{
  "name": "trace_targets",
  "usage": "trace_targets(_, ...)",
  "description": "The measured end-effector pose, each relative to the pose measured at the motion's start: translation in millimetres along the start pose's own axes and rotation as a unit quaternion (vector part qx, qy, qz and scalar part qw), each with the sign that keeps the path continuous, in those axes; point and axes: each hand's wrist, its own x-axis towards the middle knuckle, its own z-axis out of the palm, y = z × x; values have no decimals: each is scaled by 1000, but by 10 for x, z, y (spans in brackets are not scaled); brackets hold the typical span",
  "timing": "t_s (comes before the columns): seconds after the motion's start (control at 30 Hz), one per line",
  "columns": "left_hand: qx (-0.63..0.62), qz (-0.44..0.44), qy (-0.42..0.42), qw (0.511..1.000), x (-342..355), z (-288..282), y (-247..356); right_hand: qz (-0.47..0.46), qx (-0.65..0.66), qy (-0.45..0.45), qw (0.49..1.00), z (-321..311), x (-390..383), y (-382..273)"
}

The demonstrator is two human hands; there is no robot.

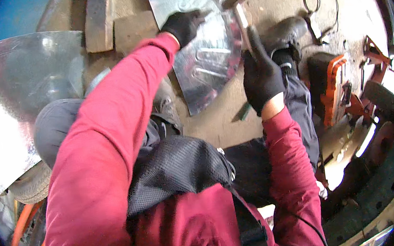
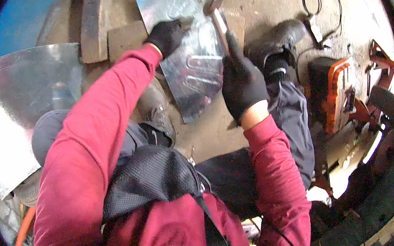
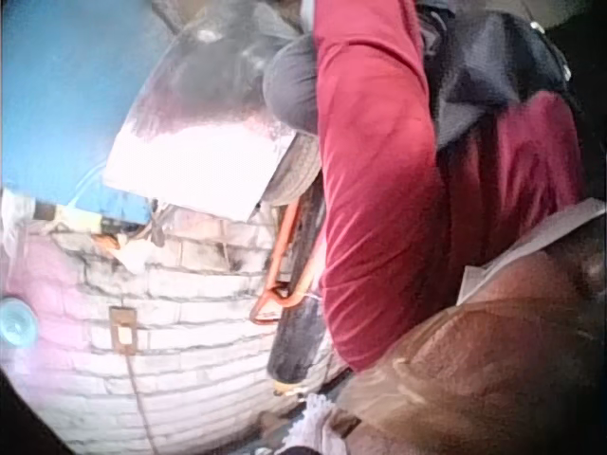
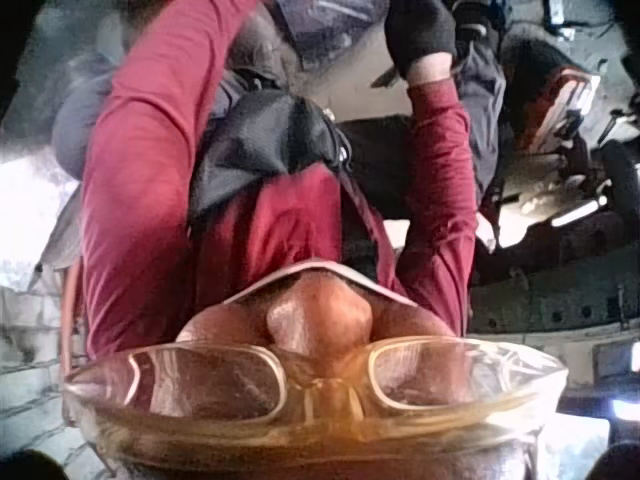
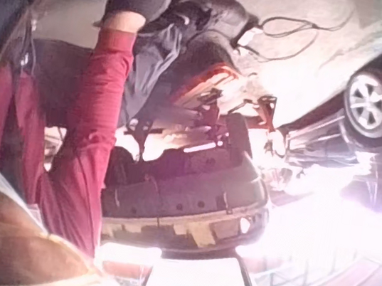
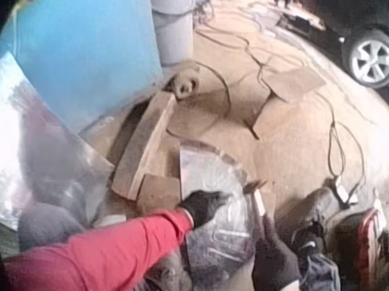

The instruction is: The person is shaping a curved metal piece using a hammer and a metal block. They repeatedly strike the metal to form a specific shape, adjusting the position of the metal piece as needed.

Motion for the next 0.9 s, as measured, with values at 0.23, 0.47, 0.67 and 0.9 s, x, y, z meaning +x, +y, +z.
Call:
trace_targets(0.23,-109,-60,-45,991,123,-282,-229,212,83,-20,973,-322,-169,19)
trace_targets(0.47,-179,-19,-45,983,478,-367,-610,288,85,-66,952,-59,-249,517)
trace_targets(0.67,-230,-58,-114,965,560,-360,-671,293,18,-86,952,36,-274,806)
trace_targets(0.9,-183,-29,-112,976,450,-502,-468,318,49,-84,943,22,-233,729)
